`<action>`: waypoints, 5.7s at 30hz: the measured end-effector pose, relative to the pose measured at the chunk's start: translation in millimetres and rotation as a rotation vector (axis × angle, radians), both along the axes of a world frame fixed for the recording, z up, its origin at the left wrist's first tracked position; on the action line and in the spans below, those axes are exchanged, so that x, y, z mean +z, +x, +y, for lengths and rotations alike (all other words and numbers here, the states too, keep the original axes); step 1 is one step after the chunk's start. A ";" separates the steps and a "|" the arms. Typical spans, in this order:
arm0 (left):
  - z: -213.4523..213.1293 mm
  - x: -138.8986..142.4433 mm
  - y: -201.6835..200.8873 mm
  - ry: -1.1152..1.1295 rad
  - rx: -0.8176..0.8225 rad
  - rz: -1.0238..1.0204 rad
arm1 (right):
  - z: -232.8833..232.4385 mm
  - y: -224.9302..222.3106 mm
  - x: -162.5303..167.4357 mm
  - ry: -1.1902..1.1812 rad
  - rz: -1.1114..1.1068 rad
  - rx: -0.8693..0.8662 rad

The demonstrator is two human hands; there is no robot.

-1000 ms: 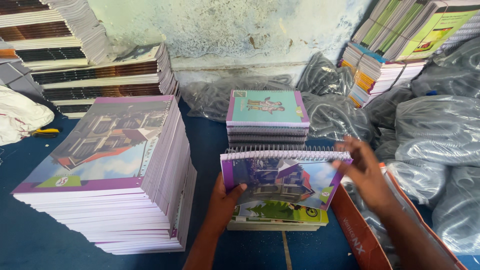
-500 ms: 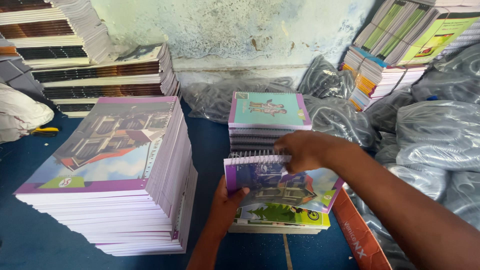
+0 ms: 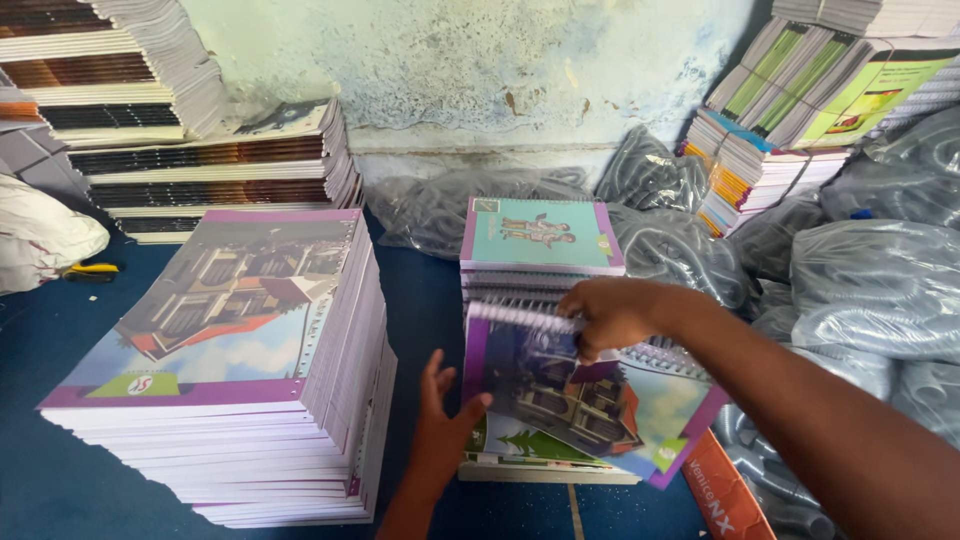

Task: The person inserts a plastic spiral binding into the punched holes of a notebook cover and pages, then closes the spiral ends to secure the binding. They repeat this process for multiple notebooks, stacking the finished ones on the floor.

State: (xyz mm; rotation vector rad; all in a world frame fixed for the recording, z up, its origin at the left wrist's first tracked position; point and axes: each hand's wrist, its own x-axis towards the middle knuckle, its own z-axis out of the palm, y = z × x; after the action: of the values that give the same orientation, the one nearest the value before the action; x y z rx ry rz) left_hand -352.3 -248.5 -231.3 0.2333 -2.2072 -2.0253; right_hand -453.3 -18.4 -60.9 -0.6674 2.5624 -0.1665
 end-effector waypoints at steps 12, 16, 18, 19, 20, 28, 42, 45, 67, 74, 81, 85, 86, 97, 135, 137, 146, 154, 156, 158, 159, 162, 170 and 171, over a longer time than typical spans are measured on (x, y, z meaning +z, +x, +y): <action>32.5 -79.9 40.2 0.858 0.211 -0.457 | 103.6 25.1 -19.9 -0.923 -0.182 -0.892; 75.3 -76.3 76.0 1.493 -0.172 -0.648 | 105.4 50.0 -49.3 -1.272 -0.416 -0.982; 103.9 -60.2 83.7 1.691 -0.224 -0.515 | 102.5 62.6 -71.6 -1.385 -0.432 -0.972; 114.4 -50.3 81.0 1.562 -0.124 -0.562 | 102.3 68.5 -83.3 -1.432 -0.458 -1.025; 122.4 -40.8 75.8 1.431 -0.022 -0.605 | 100.1 75.4 -97.7 -1.477 -0.489 -1.081; 118.7 -44.8 72.7 1.047 0.071 -0.337 | 77.8 117.4 -204.0 -1.825 -0.453 -1.210; 90.8 -101.7 62.8 0.960 0.080 -0.175 | 105.2 139.6 -237.5 -1.727 -0.542 -1.429; 75.7 -94.1 57.7 0.917 0.043 -0.268 | 126.9 134.9 -224.2 -1.669 -0.495 -1.625; 6.3 4.8 -4.6 0.332 -0.242 -0.214 | 163.6 81.7 -143.6 -1.130 -0.629 -1.049; 3.0 109.6 -94.2 0.280 -0.209 -0.128 | 152.7 3.4 -83.7 -1.132 -0.440 -0.949; 19.1 167.1 -168.4 0.211 -0.016 -0.044 | 130.7 -85.6 -56.6 -1.092 -0.314 -0.928; 18.4 177.7 -198.3 0.069 0.022 -0.002 | 119.2 -121.7 -55.0 -1.023 -0.246 -0.890; 18.5 177.5 -207.4 0.073 0.016 0.034 | 117.4 -130.9 -55.5 -1.015 -0.229 -0.883; 16.0 121.0 -254.7 -0.125 0.139 0.002 | 112.1 -190.0 -101.3 -0.923 -0.151 -0.876; 26.0 108.9 -274.9 -0.535 0.236 -0.229 | 109.4 -194.9 -142.2 -0.698 -0.154 -0.956; 25.9 108.2 -272.6 -0.511 0.254 -0.206 | 108.4 -196.6 -143.0 -0.662 -0.145 -0.958; 22.6 93.2 -273.2 -0.474 0.328 -0.162 | 107.8 -192.8 -142.6 -0.681 -0.053 -0.726; 33.9 91.1 -251.6 -0.556 0.395 -0.191 | 108.0 -184.2 -137.9 -0.693 -0.146 -0.870; 37.9 90.2 -235.7 -0.591 0.426 0.070 | 114.8 -178.2 -137.6 -0.773 -0.057 -0.854; 44.7 82.8 -212.0 -0.587 0.411 0.242 | 121.1 -161.8 -137.2 -0.861 0.308 -0.801; 48.5 79.3 -200.2 -0.569 0.383 0.295 | 121.1 -152.8 -136.7 -0.903 0.493 -0.768; 53.9 65.3 -162.0 -0.528 0.282 0.353 | 115.3 -105.7 -142.1 -0.926 0.761 -0.825; 67.0 5.1 -59.0 -0.486 0.013 0.118 | 70.9 12.4 -180.5 -0.805 0.339 -0.808; 66.8 -1.4 -47.7 -0.480 0.003 0.096 | 72.0 28.3 -187.4 -0.677 0.266 -0.813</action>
State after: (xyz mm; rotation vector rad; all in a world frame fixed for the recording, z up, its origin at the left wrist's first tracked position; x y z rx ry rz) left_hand -400.0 -181.7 -232.8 0.0817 -2.5337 -1.4073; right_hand -425.0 53.6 -248.3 0.2157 2.8737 -1.3197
